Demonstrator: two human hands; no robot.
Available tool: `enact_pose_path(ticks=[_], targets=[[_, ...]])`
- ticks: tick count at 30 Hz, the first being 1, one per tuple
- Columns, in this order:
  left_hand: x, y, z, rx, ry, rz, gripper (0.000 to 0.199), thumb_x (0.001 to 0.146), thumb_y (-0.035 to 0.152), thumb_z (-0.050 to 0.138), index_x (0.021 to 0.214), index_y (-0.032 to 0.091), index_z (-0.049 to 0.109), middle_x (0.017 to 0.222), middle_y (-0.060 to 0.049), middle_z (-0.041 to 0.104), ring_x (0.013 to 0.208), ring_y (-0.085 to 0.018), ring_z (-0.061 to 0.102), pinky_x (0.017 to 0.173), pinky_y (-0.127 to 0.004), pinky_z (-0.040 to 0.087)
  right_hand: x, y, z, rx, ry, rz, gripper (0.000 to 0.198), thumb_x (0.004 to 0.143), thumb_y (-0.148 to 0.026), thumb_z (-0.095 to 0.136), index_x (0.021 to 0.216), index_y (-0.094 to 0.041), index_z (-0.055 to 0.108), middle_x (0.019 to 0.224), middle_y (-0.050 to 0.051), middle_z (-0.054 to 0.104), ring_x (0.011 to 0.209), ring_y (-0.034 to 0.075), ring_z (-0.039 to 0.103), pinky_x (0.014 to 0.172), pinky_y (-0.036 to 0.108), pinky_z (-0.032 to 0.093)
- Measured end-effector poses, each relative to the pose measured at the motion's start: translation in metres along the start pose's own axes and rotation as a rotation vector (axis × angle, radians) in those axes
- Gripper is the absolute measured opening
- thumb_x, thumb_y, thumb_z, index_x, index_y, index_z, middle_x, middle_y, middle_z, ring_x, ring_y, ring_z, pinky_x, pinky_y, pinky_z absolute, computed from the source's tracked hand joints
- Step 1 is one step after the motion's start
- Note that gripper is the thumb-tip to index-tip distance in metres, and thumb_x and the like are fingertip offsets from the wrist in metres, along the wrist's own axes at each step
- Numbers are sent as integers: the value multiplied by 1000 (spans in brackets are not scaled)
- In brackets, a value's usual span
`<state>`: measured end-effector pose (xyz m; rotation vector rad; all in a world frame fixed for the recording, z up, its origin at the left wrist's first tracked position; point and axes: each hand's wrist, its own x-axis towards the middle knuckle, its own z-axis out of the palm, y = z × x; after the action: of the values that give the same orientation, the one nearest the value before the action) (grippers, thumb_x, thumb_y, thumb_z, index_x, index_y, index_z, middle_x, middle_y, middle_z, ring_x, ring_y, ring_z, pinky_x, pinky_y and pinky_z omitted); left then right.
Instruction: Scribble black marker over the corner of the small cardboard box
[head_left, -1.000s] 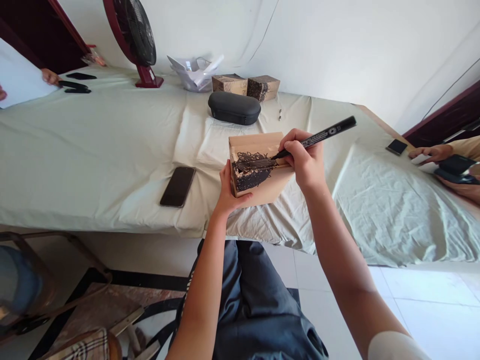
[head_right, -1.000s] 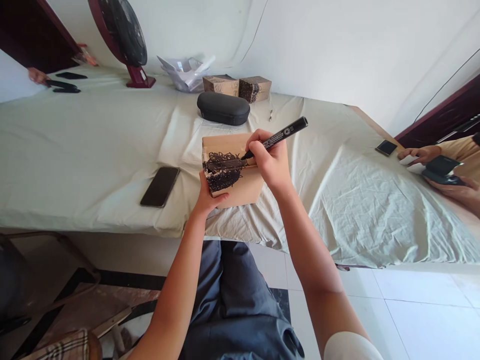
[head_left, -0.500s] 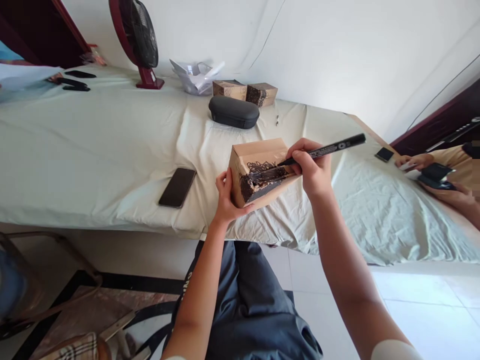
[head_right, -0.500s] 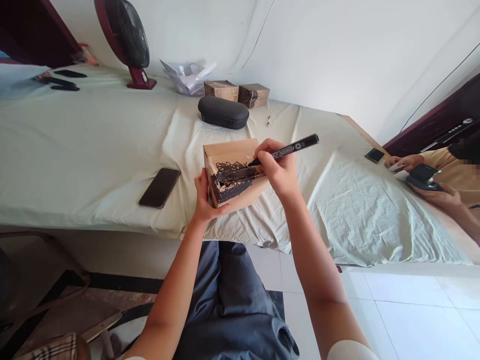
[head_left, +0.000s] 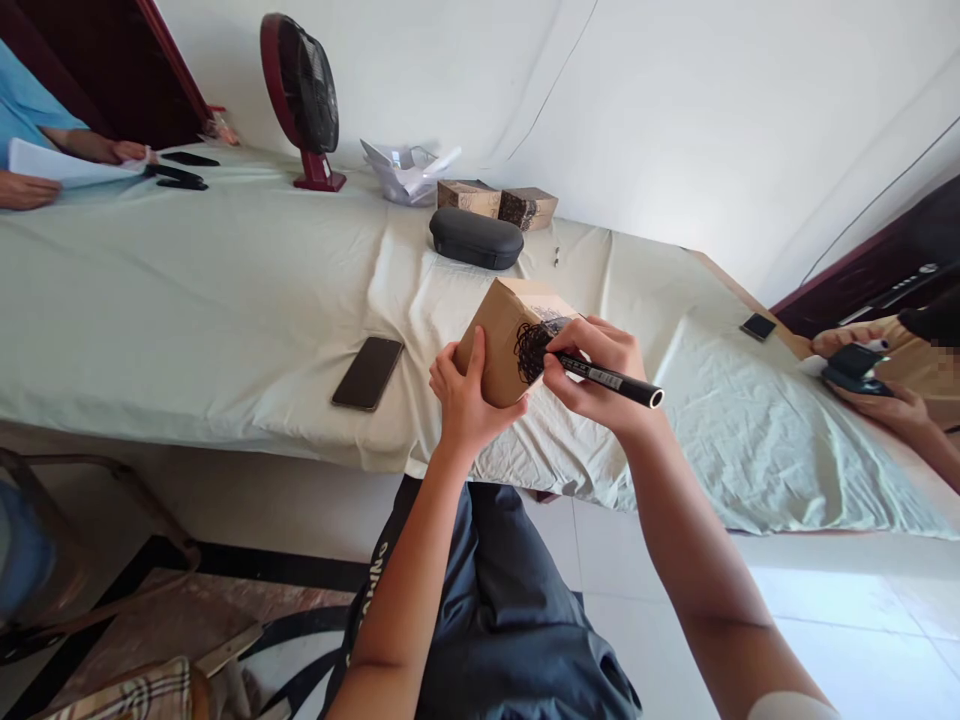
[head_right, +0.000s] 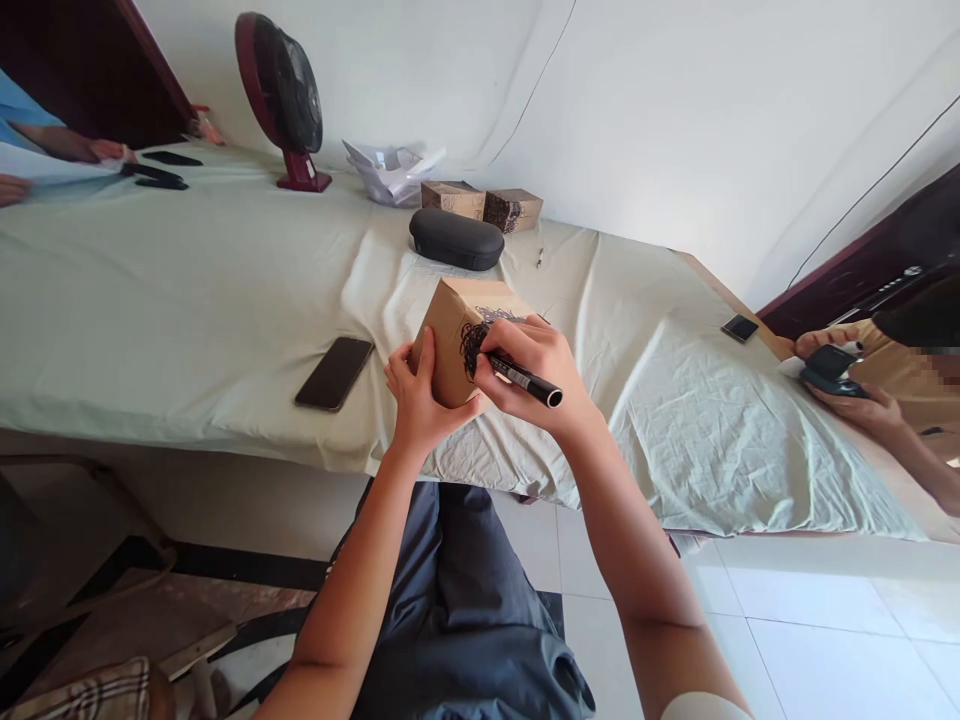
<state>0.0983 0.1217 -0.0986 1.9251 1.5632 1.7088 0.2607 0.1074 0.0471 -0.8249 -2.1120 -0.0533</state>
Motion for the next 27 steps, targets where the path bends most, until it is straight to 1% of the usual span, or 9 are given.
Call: enact_pose_path(ticks=[3, 5, 9, 15, 21, 25, 27], targets=[[0, -1, 1, 13, -9, 6, 124, 60, 49, 95, 168, 28, 38, 146, -21, 36, 133, -52, 42, 115, -71, 33, 1, 0, 1, 34, 67, 83, 10, 86, -22, 63, 82, -26, 55, 70, -2, 63, 58, 16, 53, 61, 32, 44], [-1, -2, 1, 21, -5, 15, 123, 60, 48, 95, 167, 27, 39, 146, -21, 36, 131, -52, 42, 113, -70, 35, 0, -2, 3, 82, 114, 135, 11, 88, -24, 64, 82, -25, 55, 68, -2, 63, 56, 14, 54, 57, 29, 42], [-2, -2, 1, 33, 20, 36, 123, 59, 49, 96, 166, 25, 41, 144, -21, 38, 130, -50, 44, 112, -68, 38, 0, -1, 9, 152, 205, 181, 16, 90, -24, 64, 79, -24, 53, 61, -5, 58, 49, 11, 47, 50, 25, 38], [-4, -5, 0, 97, -4, 20, 122, 62, 50, 95, 166, 25, 37, 147, -21, 38, 136, -45, 44, 118, -63, 37, -2, 8, 16, 169, 293, 194, 20, 93, -29, 67, 80, -24, 53, 63, -4, 56, 53, 10, 44, 50, 25, 36], [-4, -23, 3, -7, 21, 72, 125, 63, 56, 94, 168, 25, 34, 143, -19, 38, 135, -46, 44, 120, -65, 35, -1, 26, 18, 174, 280, 261, 21, 92, -28, 67, 77, -23, 53, 64, -4, 54, 55, 11, 43, 52, 26, 34], [-5, -32, 5, -59, 11, 80, 125, 63, 55, 93, 169, 27, 31, 144, -18, 36, 138, -46, 41, 120, -65, 36, -3, 40, 20, 179, 330, 329, 25, 90, -32, 69, 74, -23, 53, 66, -3, 50, 59, 12, 43, 54, 27, 35], [-6, -35, 7, -73, 8, 62, 126, 64, 53, 93, 170, 29, 28, 144, -17, 35, 139, -45, 40, 120, -65, 37, -6, 48, 20, 226, 362, 364, 27, 90, -33, 71, 73, -24, 52, 65, -3, 48, 59, 13, 42, 53, 28, 34]])
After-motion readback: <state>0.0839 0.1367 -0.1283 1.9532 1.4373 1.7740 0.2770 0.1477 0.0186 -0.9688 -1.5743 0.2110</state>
